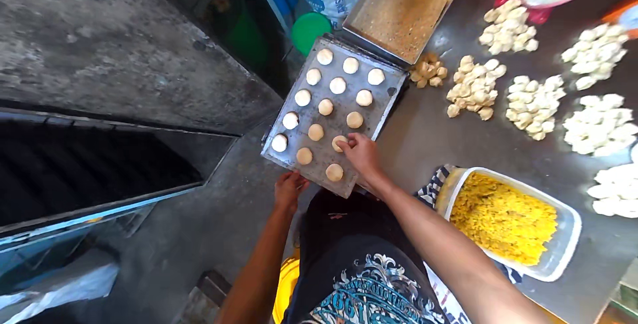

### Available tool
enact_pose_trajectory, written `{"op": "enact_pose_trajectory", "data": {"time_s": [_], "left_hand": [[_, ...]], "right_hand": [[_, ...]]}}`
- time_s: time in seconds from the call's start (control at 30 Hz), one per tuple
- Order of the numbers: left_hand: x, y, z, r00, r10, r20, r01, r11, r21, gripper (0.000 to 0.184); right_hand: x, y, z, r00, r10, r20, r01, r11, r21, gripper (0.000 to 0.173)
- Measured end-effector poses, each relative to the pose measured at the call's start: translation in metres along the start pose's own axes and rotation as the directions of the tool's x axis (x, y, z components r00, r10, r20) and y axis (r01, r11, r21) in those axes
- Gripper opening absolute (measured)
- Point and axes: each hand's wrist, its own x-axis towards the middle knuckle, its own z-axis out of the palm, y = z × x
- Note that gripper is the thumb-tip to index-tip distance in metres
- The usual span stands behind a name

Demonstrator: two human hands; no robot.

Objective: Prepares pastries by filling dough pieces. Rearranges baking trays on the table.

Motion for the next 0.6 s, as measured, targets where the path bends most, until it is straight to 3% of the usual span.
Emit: {"op": "enact_pose_trajectory", "data": {"time_s": [0.1, 0.23, 0.3, 0.37, 0.47, 0.6], "left_hand": [[-0.004, 0.003, 0.0, 1.0, -0.005, 0.002, 0.005, 1.0, 0.013, 0.025], [-0.015, 0.007, 0.003, 0.999, 0.044, 0.024, -0.045, 0.997, 0.065, 0.028], [-0.023, 0.008, 0.009, 0.995, 0.096, 0.034, -0.096, 0.995, 0.007, 0.03], [-0.036, 0.014, 0.014, 0.981, 0.148, 0.123, -0.127, 0.978, -0.162, 0.04], [-0.057, 0.033, 0.02, 0.939, 0.153, 0.307, -0.024, 0.923, -0.384, 0.028], [-0.054, 0.044, 0.023, 0.856, 0.144, 0.496, 0.062, 0.925, -0.376, 0.021]], "right_hand": [[0.016, -0.003, -0.004, 0.988, 0.123, 0.097, -0.132, 0.987, 0.09, 0.031], [0.013, 0.01, -0.001, 0.993, 0.048, 0.108, -0.053, 0.998, 0.042, 0.03], [0.008, 0.006, -0.012, 0.994, -0.004, 0.111, 0.002, 1.0, 0.018, 0.034], [-0.006, -0.007, -0.038, 0.998, -0.05, 0.022, 0.05, 0.999, 0.01, 0.045], [-0.03, 0.003, -0.089, 0.967, -0.145, -0.208, 0.15, 0.989, 0.009, 0.038], [-0.066, 0.045, -0.16, 0.954, -0.026, -0.3, 0.053, 0.995, 0.082, 0.032]]}}
